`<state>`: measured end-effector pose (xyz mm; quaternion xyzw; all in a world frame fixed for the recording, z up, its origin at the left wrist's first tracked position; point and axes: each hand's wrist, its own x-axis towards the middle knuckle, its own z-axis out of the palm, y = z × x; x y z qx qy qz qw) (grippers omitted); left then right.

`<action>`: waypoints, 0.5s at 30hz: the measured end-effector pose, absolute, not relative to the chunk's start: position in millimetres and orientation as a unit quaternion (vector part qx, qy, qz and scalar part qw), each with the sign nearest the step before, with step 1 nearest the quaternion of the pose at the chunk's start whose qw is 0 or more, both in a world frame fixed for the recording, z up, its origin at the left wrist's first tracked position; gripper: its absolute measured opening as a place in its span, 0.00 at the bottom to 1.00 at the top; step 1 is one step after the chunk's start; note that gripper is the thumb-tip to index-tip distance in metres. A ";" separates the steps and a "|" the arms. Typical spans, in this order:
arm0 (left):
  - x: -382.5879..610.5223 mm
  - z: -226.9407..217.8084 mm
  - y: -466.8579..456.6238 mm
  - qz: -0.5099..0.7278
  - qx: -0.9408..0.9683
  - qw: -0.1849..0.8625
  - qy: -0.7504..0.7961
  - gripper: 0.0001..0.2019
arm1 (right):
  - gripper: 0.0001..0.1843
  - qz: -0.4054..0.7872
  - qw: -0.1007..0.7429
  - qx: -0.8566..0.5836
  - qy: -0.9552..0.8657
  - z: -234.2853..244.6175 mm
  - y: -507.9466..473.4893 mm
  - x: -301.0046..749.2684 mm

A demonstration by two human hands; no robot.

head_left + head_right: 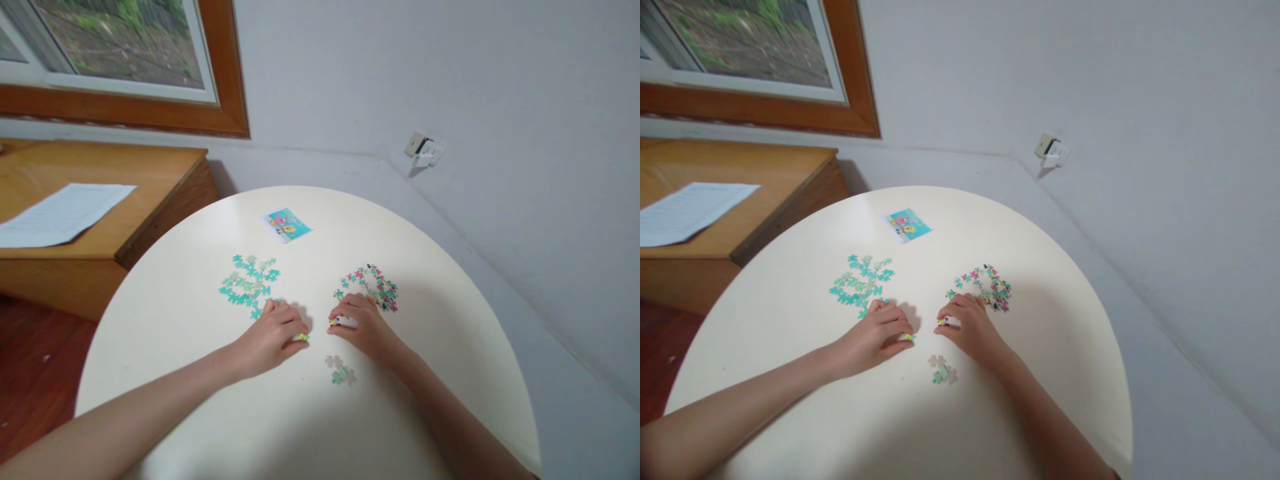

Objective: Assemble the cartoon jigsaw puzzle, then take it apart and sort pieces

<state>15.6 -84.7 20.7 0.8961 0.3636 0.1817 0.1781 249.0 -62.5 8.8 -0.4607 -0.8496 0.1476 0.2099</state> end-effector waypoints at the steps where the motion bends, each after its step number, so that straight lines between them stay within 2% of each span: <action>1: 15.5 19.5 -84.3 0.182 0.896 0.176 0.366 0.03 | 0.04 0.147 0.209 -0.469 -0.845 8.0 -61.2 250.3; 9: 14.8 13.7 -82.8 0.196 0.893 0.164 0.370 0.01 | 0.03 0.105 0.213 -0.550 -0.800 7.0 -51.0 264.9; 15: 16.1 16.1 -82.5 0.196 0.892 0.158 0.377 0.05 | 0.06 0.072 0.245 -0.540 -0.802 8.0 -52.0 263.8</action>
